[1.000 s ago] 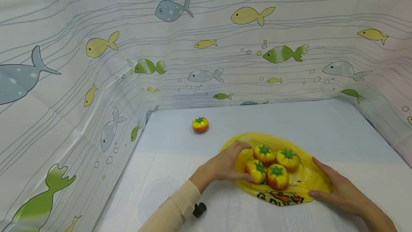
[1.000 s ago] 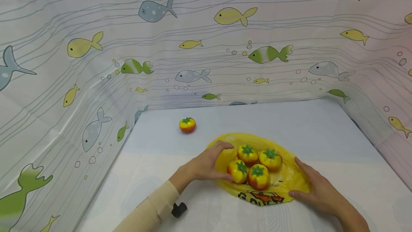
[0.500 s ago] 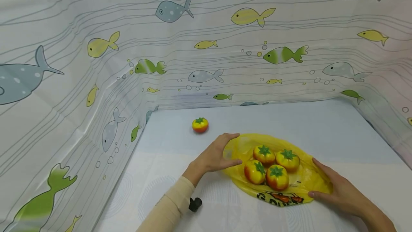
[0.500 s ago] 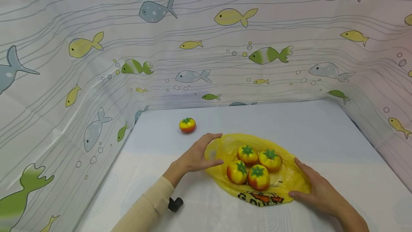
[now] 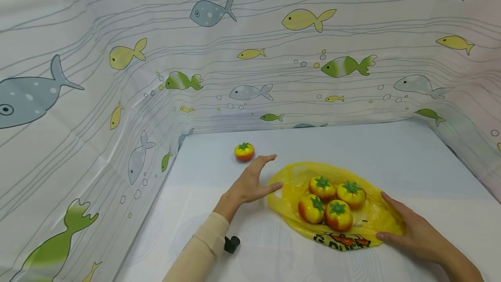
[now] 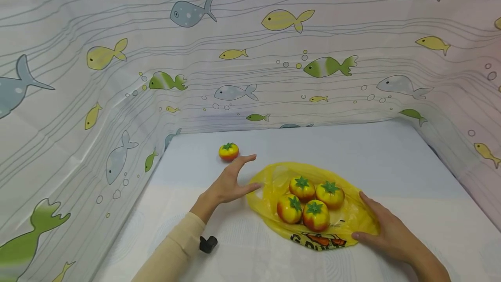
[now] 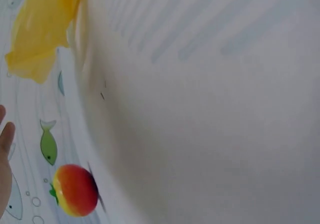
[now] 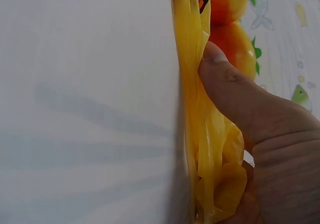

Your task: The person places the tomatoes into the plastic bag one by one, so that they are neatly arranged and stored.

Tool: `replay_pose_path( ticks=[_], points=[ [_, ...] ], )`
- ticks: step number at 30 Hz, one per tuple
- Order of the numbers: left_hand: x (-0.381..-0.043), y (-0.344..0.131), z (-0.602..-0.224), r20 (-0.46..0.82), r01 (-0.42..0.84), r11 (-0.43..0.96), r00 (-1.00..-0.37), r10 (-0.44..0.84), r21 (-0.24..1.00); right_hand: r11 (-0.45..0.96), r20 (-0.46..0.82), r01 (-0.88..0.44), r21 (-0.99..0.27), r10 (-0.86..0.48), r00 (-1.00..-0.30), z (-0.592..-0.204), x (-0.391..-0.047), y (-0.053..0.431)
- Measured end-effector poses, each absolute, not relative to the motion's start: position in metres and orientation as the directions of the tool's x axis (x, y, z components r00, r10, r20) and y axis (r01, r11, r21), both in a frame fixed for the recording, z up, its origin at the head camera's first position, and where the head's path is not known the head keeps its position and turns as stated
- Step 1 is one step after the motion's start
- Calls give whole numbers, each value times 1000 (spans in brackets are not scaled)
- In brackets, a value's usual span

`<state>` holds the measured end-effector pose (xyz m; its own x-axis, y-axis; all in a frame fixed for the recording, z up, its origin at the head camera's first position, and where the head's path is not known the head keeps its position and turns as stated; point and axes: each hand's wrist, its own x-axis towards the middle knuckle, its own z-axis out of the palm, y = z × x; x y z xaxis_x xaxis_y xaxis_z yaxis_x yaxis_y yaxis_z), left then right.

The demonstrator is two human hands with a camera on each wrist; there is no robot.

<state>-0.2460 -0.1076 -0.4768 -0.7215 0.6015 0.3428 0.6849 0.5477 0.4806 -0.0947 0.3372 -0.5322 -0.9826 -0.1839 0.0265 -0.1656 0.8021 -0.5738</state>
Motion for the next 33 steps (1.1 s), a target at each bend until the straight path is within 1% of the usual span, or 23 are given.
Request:
replay_pose_path(
  ticks=[7, 19, 25, 33],
  points=[
    [-251, -115, -480, 365, 679, 543, -729, 579, 494, 800, 34, -169, -576, -182, -983, -532, -94, 337],
    [-264, -137, -497, 376, 605, 586, -795, 476, 538, 796, 17, -157, -584, -181, -983, -530, -95, 337],
    [-269, -147, -504, 430, 618, 592, -786, 445, 518, 805, 12, -153, -574, -179, -984, -530, -95, 337],
    [-281, -156, -507, 448, 599, 610, -798, 403, 519, 795, 24, -161, -585, -181, -983, -530, -94, 336]
  ],
)
